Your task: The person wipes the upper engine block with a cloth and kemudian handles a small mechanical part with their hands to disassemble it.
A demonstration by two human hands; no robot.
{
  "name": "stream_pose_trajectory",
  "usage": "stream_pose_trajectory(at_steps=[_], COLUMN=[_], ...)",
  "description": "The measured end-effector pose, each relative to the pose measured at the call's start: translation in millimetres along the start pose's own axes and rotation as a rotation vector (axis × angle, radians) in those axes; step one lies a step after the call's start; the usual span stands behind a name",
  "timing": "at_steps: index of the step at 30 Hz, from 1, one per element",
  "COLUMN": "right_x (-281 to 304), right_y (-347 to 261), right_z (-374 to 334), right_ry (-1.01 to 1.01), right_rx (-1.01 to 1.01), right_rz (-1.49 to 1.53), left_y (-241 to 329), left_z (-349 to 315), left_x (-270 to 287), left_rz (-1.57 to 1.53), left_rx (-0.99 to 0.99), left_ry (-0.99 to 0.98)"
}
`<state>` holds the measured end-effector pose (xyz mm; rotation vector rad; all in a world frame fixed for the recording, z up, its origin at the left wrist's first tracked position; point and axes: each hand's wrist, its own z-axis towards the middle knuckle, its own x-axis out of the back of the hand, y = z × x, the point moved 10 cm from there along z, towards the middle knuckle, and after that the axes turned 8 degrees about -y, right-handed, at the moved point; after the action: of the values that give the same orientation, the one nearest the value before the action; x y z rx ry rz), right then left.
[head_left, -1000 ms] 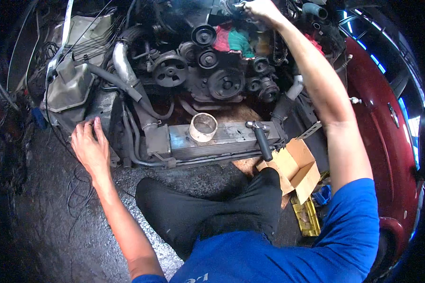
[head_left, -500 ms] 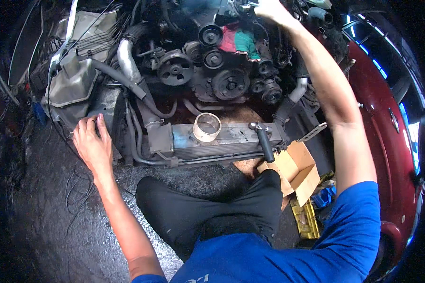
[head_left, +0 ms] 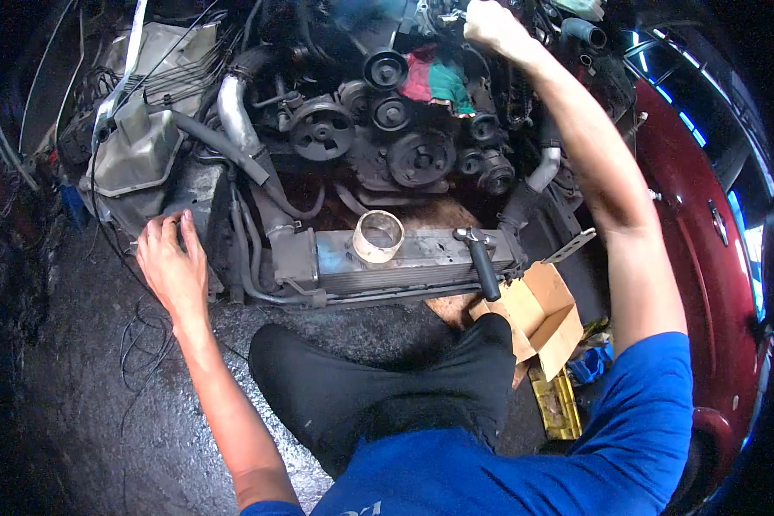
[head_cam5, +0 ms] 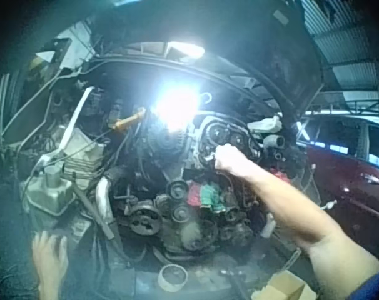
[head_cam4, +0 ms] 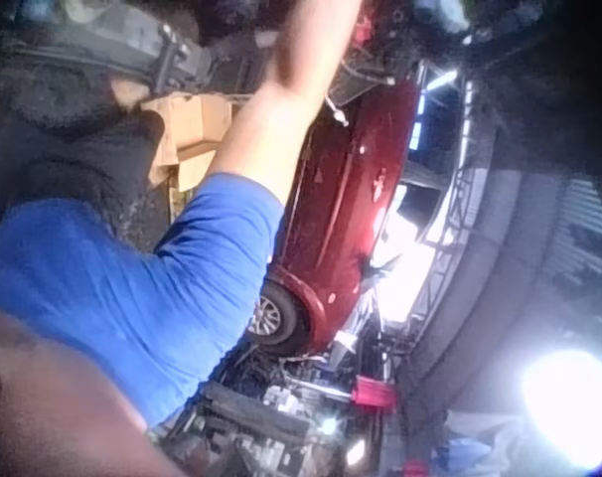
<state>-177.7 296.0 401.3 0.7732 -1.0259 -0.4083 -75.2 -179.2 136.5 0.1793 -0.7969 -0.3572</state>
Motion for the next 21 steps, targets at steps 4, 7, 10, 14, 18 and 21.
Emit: stream_pose_trajectory(at_steps=[4, 7, 10, 14, 18, 21], right_x=[-33, -99, -55, -15, -33, -59], right_y=[44, 39, 48, 47, 59, 55], right_z=[-7, -13, 1, -6, 1, 31], right_ry=[-0.051, -0.064, -0.006, -0.026, -0.077, -0.042], right_rx=[-0.360, -0.604, -0.330, -0.391, -0.338, -0.050], right_rz=[0.630, 1.988, 1.047, 0.307, 0.249, 0.140], left_y=[0, 0, 0, -1, 0, 1], left_z=[-1, -1, 0, -1, -1, -1], left_x=[-1, 1, 1, 0, 1, 2], left_rz=[-0.009, -0.014, -0.025, -0.035, -0.041, -0.040], left_rx=[0.004, 0.006, 0.003, -0.005, -0.015, -0.008], left_ry=[-0.015, -0.019, -0.021, -0.021, -0.010, 0.003])
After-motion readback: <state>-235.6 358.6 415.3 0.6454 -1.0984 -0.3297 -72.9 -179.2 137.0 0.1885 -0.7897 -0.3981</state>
